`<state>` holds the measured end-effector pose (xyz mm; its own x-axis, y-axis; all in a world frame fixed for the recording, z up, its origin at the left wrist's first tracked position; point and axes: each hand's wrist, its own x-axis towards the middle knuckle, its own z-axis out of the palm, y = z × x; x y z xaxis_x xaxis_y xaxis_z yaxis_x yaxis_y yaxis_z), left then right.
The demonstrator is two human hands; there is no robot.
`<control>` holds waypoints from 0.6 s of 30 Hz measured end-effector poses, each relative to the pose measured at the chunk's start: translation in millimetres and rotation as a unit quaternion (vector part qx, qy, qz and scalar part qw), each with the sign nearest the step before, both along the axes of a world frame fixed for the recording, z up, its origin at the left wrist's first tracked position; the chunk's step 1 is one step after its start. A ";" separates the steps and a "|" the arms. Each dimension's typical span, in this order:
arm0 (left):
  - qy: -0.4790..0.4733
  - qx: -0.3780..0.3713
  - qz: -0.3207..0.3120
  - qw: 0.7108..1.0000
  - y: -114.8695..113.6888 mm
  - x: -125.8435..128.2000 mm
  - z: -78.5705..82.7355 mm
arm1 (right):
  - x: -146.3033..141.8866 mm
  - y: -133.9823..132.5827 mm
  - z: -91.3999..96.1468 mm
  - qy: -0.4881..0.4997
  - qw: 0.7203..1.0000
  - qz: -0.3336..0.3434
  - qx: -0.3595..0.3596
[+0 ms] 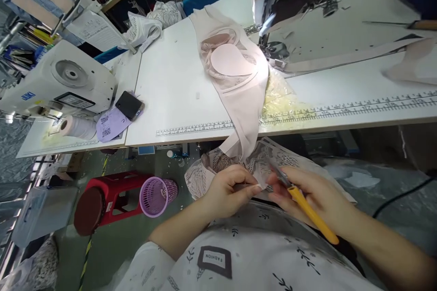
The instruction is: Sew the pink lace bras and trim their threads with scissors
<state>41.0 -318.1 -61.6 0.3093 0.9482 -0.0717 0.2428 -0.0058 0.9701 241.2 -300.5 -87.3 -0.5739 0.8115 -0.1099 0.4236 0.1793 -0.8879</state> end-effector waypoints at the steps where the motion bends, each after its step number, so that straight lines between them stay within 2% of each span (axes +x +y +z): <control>1: 0.006 0.006 -0.011 1.000 0.0 0.7 -0.1 | -3.4 1.7 2.7 0.016 1.000 0.009 0.008; 5: 0.026 0.006 -0.042 0.999 1.0 0.3 -1.8 | -12.3 5.5 4.7 0.041 0.998 0.038 0.031; 9: 0.059 0.006 -0.077 0.995 3.2 -8.6 -3.9 | -5.5 7.0 0.2 0.049 0.998 0.023 0.027; 12: 0.061 0.000 -0.061 0.996 3.8 -16.3 -5.8 | 1.0 9.5 -2.9 0.045 0.998 0.003 0.031; 15: 0.052 -0.020 -0.039 0.998 3.6 -18.2 -7.2 | -1.5 11.6 -4.7 0.024 0.999 0.033 0.035; 18: 0.042 -0.047 -0.048 0.997 3.7 -14.8 -8.7 | -10.8 11.9 -4.0 0.006 0.998 0.058 0.023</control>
